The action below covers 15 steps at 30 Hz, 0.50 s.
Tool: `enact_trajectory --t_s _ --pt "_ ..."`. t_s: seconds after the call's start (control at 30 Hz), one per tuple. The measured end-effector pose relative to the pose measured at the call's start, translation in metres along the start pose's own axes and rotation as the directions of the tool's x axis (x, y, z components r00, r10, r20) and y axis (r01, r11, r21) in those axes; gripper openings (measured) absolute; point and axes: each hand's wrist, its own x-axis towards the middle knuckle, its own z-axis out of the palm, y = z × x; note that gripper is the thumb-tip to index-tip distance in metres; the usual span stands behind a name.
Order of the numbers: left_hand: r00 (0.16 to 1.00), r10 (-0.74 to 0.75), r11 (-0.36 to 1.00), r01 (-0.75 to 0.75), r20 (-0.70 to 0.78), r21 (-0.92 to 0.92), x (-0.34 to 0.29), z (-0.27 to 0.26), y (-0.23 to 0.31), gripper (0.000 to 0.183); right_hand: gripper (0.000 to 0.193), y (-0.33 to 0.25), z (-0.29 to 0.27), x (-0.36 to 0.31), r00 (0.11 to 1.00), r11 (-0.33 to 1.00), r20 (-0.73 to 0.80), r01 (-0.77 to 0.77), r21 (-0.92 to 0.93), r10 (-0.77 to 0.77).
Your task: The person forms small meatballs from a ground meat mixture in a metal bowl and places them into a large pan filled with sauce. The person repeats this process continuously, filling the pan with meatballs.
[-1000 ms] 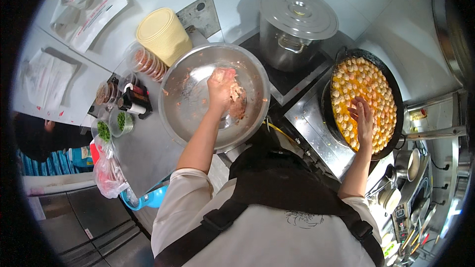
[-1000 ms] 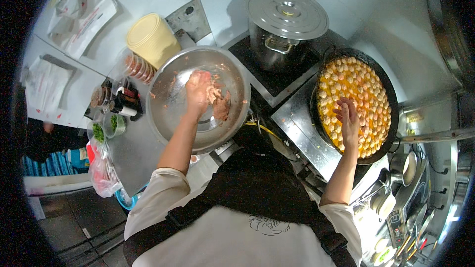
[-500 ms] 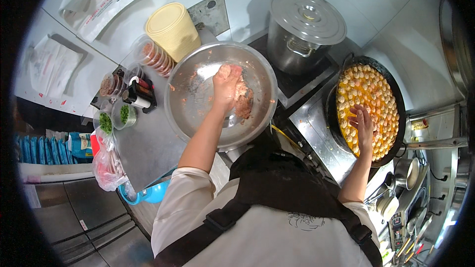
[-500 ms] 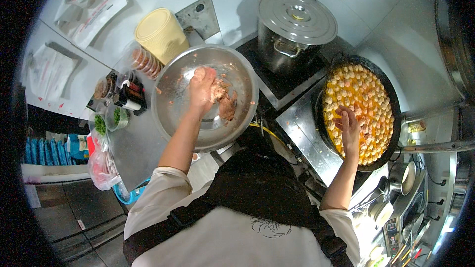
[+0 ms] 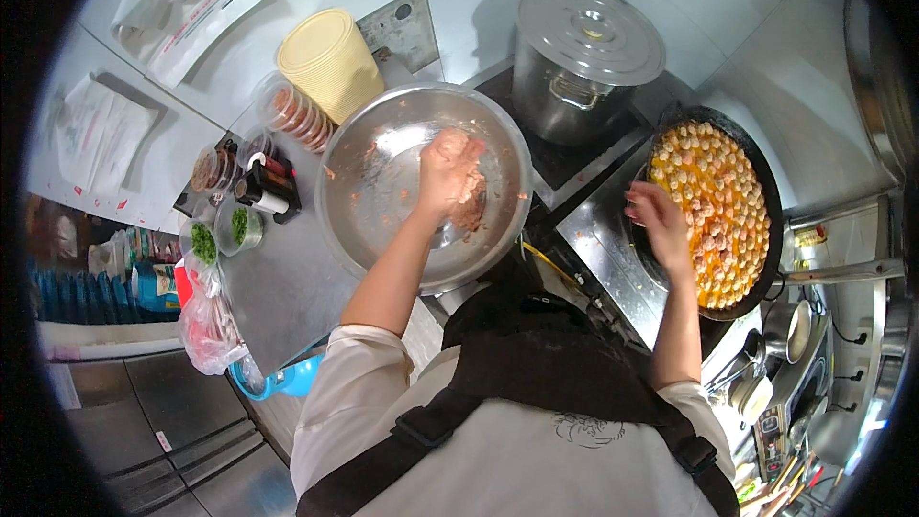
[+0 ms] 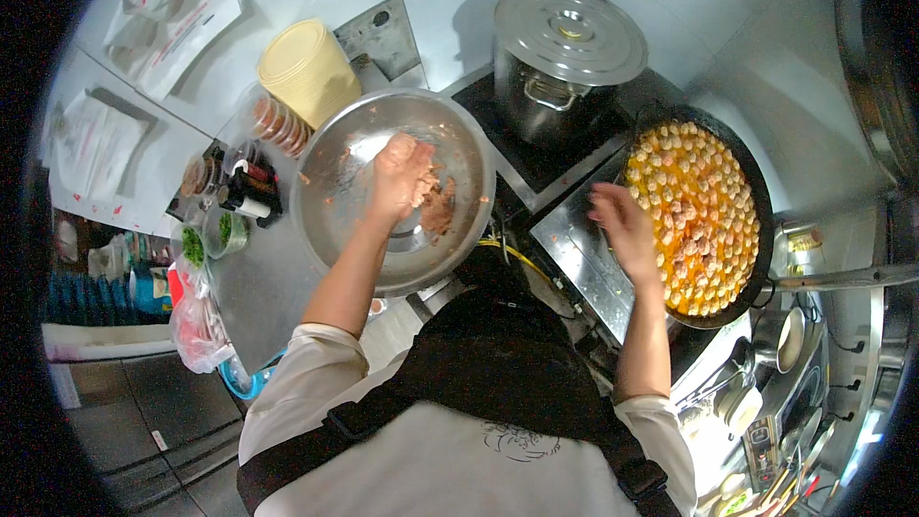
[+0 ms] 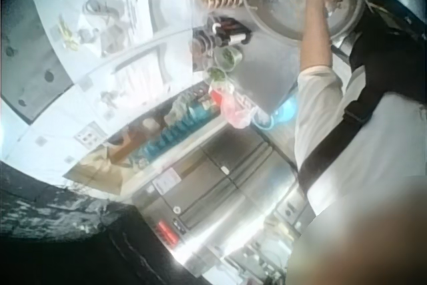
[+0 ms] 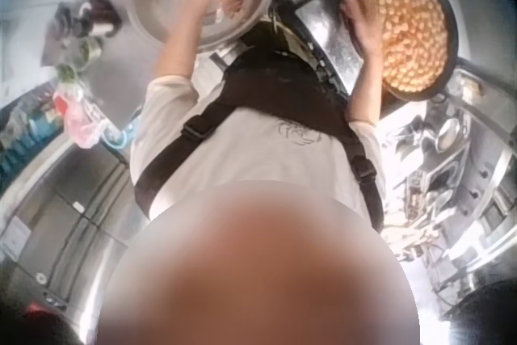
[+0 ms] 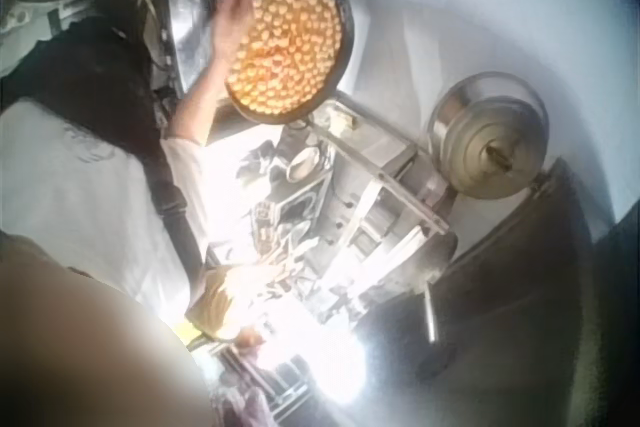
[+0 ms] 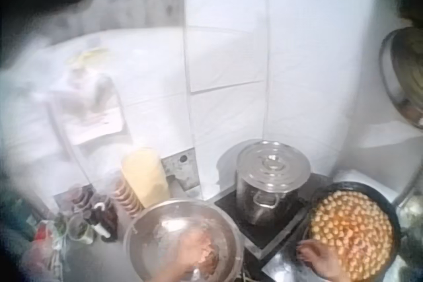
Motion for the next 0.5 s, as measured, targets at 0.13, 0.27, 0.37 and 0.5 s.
enact_trajectory --t_s 0.13,0.27,0.37,0.5 --pt "0.932 0.274 0.894 -0.338 0.239 0.293 -0.004 0.022 -0.009 0.014 0.039 -0.049 0.075 0.015 0.953 0.952 0.171 0.273 -0.140 -0.248" --pt "0.896 0.142 0.806 -0.352 0.422 0.476 -0.010 0.030 -0.011 0.012 0.041 -0.074 0.125 0.035 0.792 0.741 0.258 0.609 -0.282 -0.553" --pt "0.864 0.135 0.758 -0.405 0.485 0.511 -0.019 0.035 -0.018 0.014 0.036 -0.061 0.124 0.041 0.784 0.740 0.313 0.615 -0.272 -0.537" --pt "0.807 0.176 0.642 -0.528 0.564 0.555 -0.026 0.031 -0.049 0.021 0.017 -0.011 0.094 0.042 0.949 0.941 0.297 -0.189 0.282 0.102"
